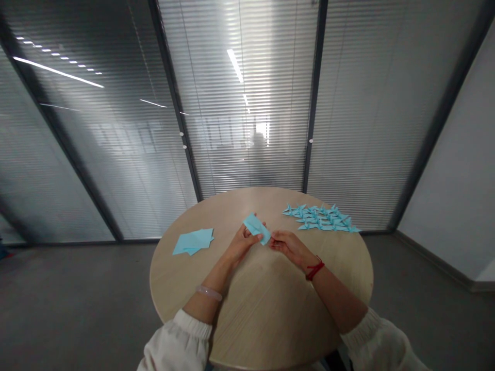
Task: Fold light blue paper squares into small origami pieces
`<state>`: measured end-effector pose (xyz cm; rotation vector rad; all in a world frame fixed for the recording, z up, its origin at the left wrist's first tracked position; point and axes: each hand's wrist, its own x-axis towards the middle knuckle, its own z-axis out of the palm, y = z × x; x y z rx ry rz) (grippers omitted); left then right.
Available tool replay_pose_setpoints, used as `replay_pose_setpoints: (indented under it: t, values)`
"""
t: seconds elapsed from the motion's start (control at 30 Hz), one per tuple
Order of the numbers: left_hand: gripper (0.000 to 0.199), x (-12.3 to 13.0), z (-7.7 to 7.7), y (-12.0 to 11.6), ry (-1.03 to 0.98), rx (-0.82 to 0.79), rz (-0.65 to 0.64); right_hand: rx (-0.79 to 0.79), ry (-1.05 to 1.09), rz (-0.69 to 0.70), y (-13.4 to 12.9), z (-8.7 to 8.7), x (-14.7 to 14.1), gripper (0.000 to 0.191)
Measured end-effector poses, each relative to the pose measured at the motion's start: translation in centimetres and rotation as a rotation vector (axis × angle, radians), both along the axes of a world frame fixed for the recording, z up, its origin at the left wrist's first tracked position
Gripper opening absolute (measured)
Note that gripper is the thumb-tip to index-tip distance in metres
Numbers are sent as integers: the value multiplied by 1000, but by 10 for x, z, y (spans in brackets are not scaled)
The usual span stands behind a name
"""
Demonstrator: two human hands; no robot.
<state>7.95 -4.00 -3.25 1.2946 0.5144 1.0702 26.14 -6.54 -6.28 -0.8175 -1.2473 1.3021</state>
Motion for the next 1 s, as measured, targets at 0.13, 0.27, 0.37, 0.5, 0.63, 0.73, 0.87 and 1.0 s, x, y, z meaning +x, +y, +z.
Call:
replay_pose_setpoints:
  t: [0.13, 0.27, 0.37, 0.5, 0.63, 0.73, 0.87, 1.0]
  values:
    - [87, 0, -2, 0, 7, -25, 8, 27, -112, 40, -5, 5, -3, 31]
    - [90, 0, -5, 4, 118, 37, 103, 95, -239, -143, -1, 7, -9, 35]
    - [84, 1, -7, 7, 240, 105, 161, 201, -261, -229, 2, 8, -13, 34]
    - [72, 4, -9, 9, 325, 170, 191, 271, -314, -230, 0, 8, -15, 31]
    - [60, 5, -10, 8, 344, 194, 168, 296, -401, -267, 1, 5, -13, 27]
    - [52, 4, -8, 6, 321, 194, 117, 277, -426, -318, 6, 1, -8, 26]
    - [47, 3, -7, 4, 291, 157, 64, 274, -431, -431, 13, -3, -1, 28]
    - [46, 2, -8, 3, 241, 88, 43, 281, -429, -484, 17, -7, 3, 29]
